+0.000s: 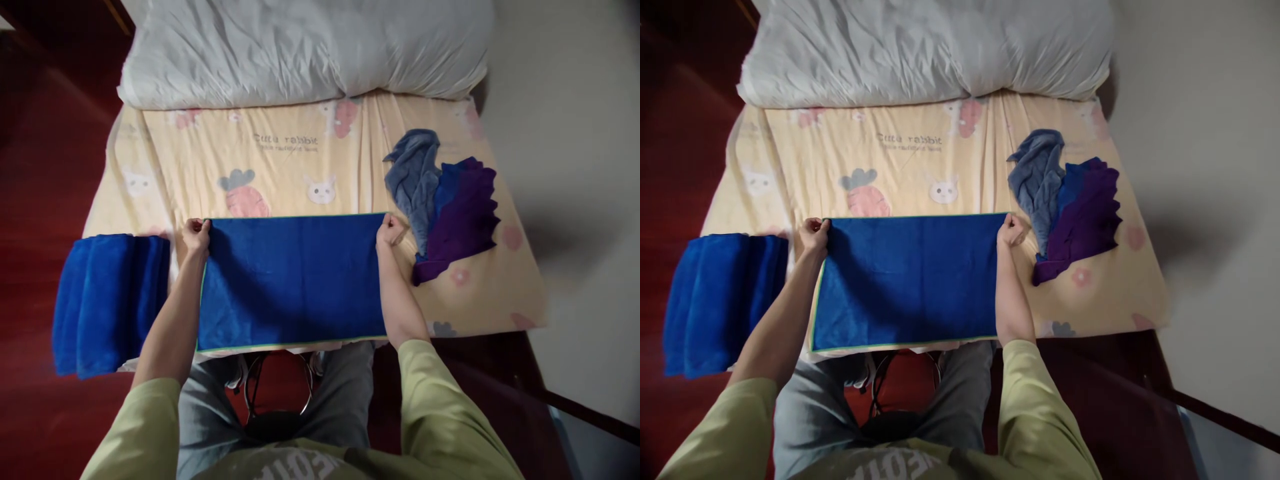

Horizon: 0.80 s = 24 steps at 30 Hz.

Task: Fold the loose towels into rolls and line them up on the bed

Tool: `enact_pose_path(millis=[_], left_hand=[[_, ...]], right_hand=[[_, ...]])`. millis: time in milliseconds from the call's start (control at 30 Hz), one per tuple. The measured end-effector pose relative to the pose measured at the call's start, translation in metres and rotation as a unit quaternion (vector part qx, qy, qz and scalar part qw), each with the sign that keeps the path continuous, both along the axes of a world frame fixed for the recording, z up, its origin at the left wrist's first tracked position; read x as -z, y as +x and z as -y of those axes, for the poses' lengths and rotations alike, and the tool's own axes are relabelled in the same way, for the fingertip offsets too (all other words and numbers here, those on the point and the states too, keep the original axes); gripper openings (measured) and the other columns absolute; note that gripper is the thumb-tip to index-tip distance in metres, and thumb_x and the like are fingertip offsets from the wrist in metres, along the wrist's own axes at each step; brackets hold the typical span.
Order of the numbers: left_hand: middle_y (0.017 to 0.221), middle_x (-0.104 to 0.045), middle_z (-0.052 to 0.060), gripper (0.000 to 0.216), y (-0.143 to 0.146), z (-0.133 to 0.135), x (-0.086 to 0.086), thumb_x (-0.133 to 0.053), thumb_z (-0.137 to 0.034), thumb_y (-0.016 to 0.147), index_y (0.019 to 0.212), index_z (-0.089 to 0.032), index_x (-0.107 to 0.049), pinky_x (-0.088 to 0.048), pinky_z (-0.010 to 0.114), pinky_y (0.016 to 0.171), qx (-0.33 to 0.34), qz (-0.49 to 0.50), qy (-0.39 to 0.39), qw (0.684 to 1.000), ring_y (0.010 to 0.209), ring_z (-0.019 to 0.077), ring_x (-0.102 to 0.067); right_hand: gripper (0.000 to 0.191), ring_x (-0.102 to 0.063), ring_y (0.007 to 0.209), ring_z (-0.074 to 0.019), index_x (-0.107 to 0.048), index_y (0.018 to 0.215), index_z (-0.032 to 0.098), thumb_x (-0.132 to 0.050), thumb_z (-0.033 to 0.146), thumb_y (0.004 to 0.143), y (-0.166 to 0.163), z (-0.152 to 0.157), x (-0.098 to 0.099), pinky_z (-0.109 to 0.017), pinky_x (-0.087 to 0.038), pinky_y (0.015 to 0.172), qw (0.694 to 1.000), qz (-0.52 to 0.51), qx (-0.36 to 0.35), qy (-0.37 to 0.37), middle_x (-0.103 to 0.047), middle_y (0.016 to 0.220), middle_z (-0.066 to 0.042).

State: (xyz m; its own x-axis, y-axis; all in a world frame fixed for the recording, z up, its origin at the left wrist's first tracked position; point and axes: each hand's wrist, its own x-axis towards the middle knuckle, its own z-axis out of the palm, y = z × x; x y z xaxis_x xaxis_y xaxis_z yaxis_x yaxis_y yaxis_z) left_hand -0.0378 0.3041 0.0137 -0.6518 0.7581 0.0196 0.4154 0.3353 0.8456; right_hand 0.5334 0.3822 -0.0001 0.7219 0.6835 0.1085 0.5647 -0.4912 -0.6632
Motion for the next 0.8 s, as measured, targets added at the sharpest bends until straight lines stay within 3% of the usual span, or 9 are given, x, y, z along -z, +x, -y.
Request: enact_pose_path(millis=[100,300,633,800], left_hand=[[0.082,-0.054,0.000,0.016,0.010,0.002,0.000,-0.065,-0.026,0.086,0.092,-0.019,-0.053,-0.046,0.026,0.071,-0.071,-0.013,-0.006,0.997,0.076,0.0153,-0.055],[0.085,-0.057,0.002,0.016,0.027,0.001,0.004,-0.064,-0.026,0.088,0.092,-0.021,-0.050,-0.050,0.034,0.085,-0.107,-0.101,-0.001,0.989,0.082,0.0203,-0.058],[0.088,-0.055,0.003,0.011,0.035,0.002,-0.004,-0.058,-0.023,0.092,0.090,-0.022,-0.048,-0.049,0.034,0.090,-0.103,-0.114,-0.005,0.988,0.082,0.0193,-0.056],[0.091,-0.054,0.004,0.008,0.035,0.001,-0.001,-0.057,-0.024,0.094,0.092,-0.022,-0.049,-0.050,0.037,0.093,-0.099,-0.131,-0.006,0.986,0.087,0.0213,-0.057]], right_hand=[[0.043,-0.069,0.094,-0.0303,-0.078,0.109,0.013,-0.045,0.041,0.102,-0.005,0.001,0.001,-0.044,-0.051,0.091,1.000,0.027,-0.006,0.001,-0.076,0.100,-0.018],[0.042,-0.066,0.116,-0.0355,-0.076,0.120,0.014,-0.043,0.035,0.104,-0.014,-0.001,0.002,-0.054,-0.043,0.107,0.996,0.068,-0.028,-0.043,-0.074,0.118,-0.022],[0.036,-0.065,0.115,-0.0353,-0.078,0.107,0.016,-0.047,0.033,0.099,-0.023,0.001,-0.003,-0.056,-0.044,0.107,0.998,0.066,-0.002,-0.008,-0.073,0.118,-0.021],[0.037,-0.060,0.122,-0.0362,-0.075,0.111,0.016,-0.044,0.033,0.100,-0.019,-0.001,0.005,-0.059,-0.041,0.110,0.998,0.059,-0.019,-0.017,-0.069,0.122,-0.022]])
